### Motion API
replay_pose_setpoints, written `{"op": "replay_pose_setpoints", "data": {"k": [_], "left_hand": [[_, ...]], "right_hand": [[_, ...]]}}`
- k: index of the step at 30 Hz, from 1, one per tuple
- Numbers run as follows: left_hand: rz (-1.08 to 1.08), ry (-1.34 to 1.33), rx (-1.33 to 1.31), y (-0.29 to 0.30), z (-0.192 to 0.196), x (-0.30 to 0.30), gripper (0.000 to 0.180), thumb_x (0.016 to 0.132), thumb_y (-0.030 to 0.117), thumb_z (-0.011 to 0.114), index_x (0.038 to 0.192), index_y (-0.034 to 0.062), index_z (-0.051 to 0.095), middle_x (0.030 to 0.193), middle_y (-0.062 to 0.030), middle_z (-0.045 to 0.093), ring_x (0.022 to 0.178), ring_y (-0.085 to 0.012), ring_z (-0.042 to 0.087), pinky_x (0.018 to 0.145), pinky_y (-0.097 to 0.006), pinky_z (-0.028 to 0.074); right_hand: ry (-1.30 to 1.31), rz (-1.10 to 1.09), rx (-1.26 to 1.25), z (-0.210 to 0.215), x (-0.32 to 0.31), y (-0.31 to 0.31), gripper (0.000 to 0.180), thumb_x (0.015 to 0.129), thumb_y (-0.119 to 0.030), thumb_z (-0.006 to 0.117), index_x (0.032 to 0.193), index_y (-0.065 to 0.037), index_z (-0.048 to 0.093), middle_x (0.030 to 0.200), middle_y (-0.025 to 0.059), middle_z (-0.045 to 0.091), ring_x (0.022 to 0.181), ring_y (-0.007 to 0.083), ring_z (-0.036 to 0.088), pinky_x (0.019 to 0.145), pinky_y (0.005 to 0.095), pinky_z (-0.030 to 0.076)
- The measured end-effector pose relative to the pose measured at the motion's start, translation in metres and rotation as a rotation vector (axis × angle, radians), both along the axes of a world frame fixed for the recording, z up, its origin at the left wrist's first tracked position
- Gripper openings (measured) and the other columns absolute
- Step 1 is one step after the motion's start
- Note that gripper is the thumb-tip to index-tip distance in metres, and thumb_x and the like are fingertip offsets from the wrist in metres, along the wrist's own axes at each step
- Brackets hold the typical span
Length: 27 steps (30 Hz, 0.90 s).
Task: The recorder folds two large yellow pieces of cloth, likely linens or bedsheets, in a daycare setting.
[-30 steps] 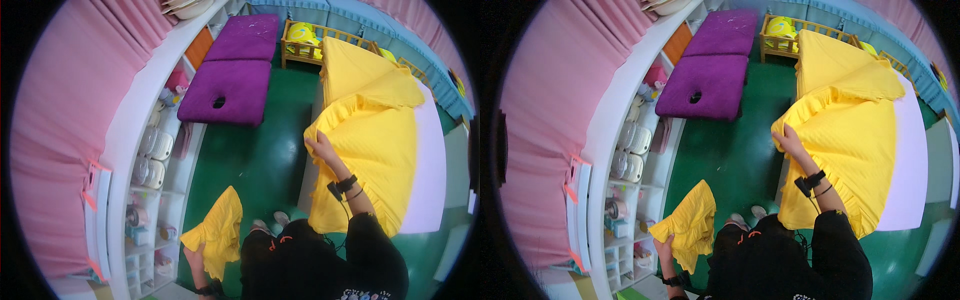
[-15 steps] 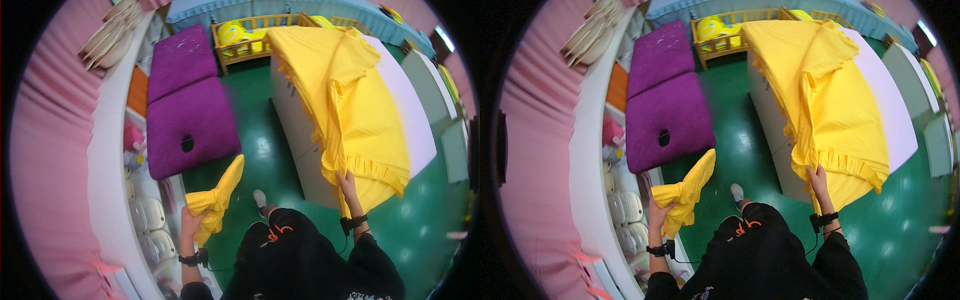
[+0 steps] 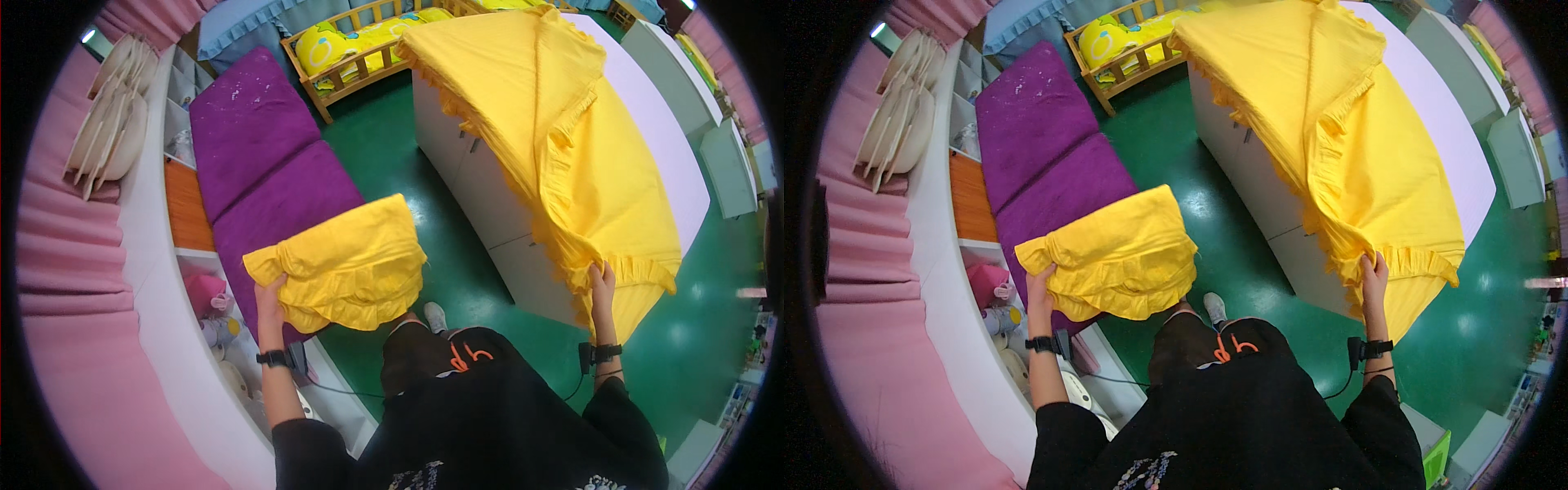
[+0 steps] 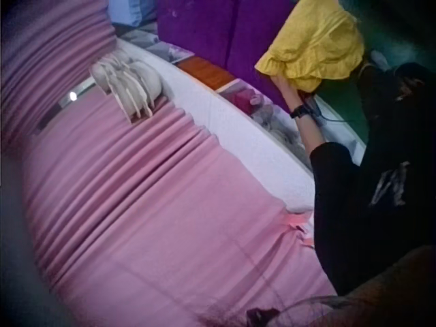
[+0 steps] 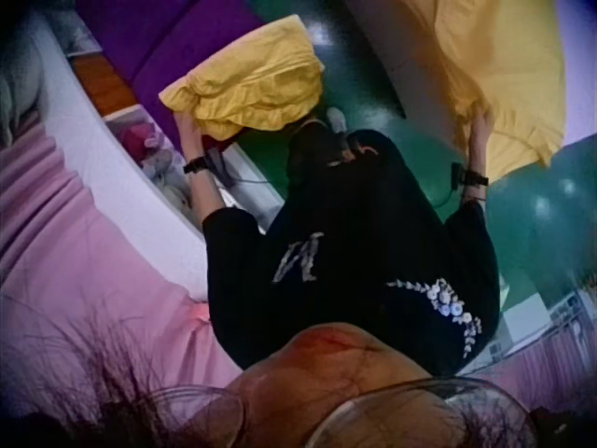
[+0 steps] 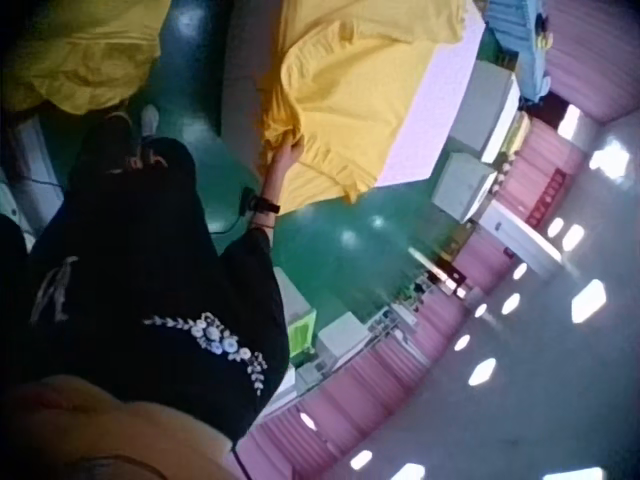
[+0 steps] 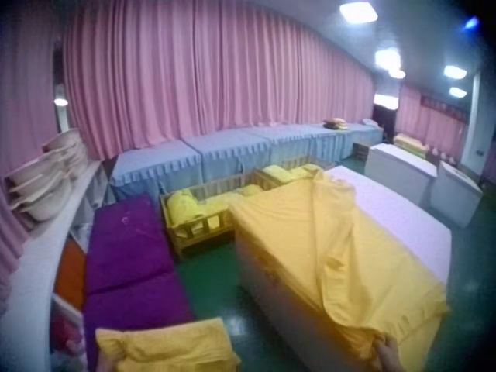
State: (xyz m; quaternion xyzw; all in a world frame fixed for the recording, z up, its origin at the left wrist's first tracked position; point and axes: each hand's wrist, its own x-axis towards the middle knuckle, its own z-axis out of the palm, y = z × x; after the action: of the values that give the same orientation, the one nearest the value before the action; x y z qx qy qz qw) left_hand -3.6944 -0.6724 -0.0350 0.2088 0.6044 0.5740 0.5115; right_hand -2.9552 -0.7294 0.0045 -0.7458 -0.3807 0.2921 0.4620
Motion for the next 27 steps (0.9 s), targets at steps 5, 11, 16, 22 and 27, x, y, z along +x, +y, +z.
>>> {"op": "replay_pose_setpoints", "data": {"k": [5,11,16,22,27], "left_hand": [[0.001,0.484,-0.372,0.032,-0.126,-0.146,0.053,0.076,0.002,0.072,0.127,-0.0011,0.058,0.121,-0.0137,0.066,0.111,-0.0264,0.064,0.095,-0.036,0.050],[-0.251,0.586,-0.584,0.022,-0.186,-0.135,0.039,0.085,0.016,0.066,0.121,0.0021,0.060,0.099,-0.0127,0.070,0.079,-0.0220,0.068,0.069,-0.032,0.053],[-0.559,0.172,-0.454,0.052,-0.144,0.034,0.022,0.097,0.016,0.054,0.115,0.0041,0.061,0.091,-0.0106,0.070,0.073,-0.0155,0.067,0.061,-0.028,0.051],[-1.028,0.008,-0.297,0.105,-0.065,0.230,0.032,0.098,0.025,0.059,0.124,0.0063,0.057,0.099,-0.0108,0.070,0.083,-0.0175,0.069,0.071,-0.029,0.053],[-1.184,-0.097,-0.194,0.125,0.001,0.407,0.048,0.099,0.039,0.059,0.133,0.0049,0.053,0.114,-0.0105,0.065,0.096,-0.0196,0.067,0.079,-0.031,0.054]], "right_hand": [[-0.009,-0.027,-0.098,0.018,-0.033,0.010,0.021,0.097,-0.014,0.058,0.112,0.000,0.064,0.095,-0.0007,0.062,0.085,0.0076,0.054,0.074,0.0237,0.044],[-0.007,0.032,-0.198,0.022,-0.079,0.016,0.024,0.094,-0.009,0.059,0.115,0.003,0.062,0.100,0.0039,0.065,0.092,0.0125,0.060,0.081,0.0259,0.048],[-0.361,0.226,-0.258,0.007,-0.095,-0.004,0.032,0.091,-0.010,0.062,0.119,0.003,0.063,0.104,0.0159,0.071,0.096,0.0224,0.069,0.085,0.0336,0.052],[-0.361,0.523,-0.404,0.020,-0.126,0.009,0.035,0.087,-0.021,0.064,0.117,-0.001,0.065,0.098,0.0241,0.069,0.094,0.0402,0.067,0.081,0.0455,0.053],[-0.177,0.621,-0.377,0.047,-0.092,-0.018,0.029,0.093,-0.026,0.063,0.109,-0.002,0.067,0.085,0.0208,0.068,0.078,0.0363,0.066,0.070,0.0415,0.052]]}}
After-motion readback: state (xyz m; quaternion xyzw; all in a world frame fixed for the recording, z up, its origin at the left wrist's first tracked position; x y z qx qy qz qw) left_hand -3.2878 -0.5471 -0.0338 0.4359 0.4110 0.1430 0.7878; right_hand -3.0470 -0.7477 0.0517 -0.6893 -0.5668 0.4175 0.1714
